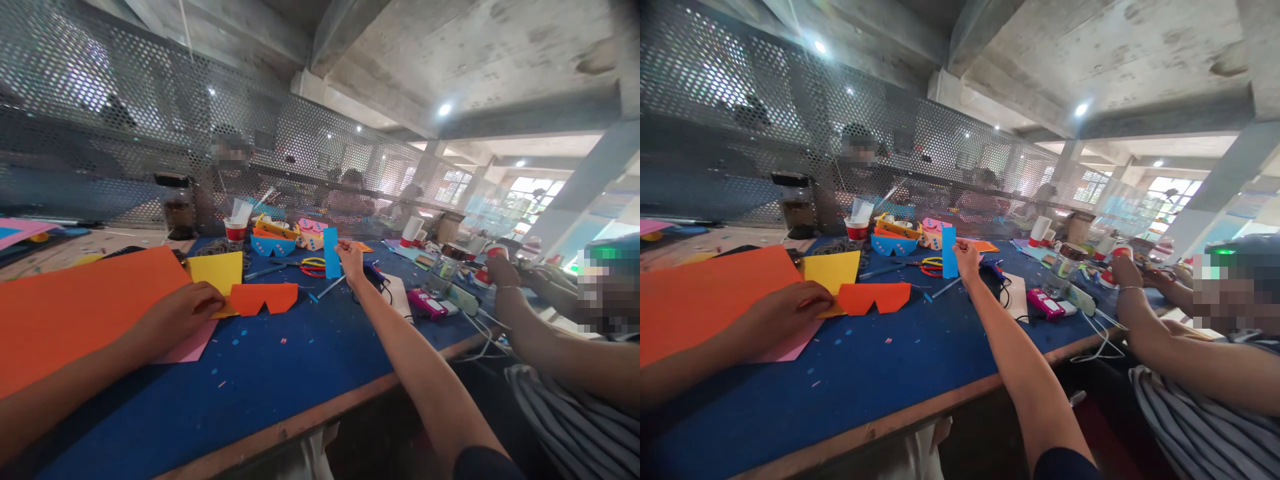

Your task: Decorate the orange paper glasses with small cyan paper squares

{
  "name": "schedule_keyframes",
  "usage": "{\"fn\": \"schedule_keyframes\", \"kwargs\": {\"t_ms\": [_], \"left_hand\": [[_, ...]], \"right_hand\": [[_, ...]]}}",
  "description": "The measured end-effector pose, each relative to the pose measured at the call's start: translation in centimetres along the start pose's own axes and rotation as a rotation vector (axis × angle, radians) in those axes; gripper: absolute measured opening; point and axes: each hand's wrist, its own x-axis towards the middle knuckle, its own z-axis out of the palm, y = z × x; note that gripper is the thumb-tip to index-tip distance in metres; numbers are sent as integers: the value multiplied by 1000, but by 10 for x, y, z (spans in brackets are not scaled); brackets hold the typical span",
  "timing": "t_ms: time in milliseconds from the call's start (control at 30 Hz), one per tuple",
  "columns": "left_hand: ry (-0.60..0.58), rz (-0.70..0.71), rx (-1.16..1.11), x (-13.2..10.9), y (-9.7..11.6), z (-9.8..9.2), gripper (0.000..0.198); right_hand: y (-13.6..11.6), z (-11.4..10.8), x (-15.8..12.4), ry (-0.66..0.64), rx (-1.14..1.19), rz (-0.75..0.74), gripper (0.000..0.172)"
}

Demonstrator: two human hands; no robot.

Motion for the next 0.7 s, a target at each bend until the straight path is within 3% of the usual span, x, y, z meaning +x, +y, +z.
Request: {"fn": "schedule_keyframes", "kwargs": {"t_ms": [200,367,533,700], "left_hand": [[2,-34,1,-2,2,-3,35],[194,-17,8,-6,13,-14,34],[306,46,-118,-14,34,-20,35],[222,28,-270,-22,54,-15,35]], "right_hand": [[-18,8,-9,-34,97,-39,26],[-45,27,-32,-148,183,-104,29],[-74,53,-70,-288,218,-128,28],[-92,73,-115,-456,239,-119,29]]}}
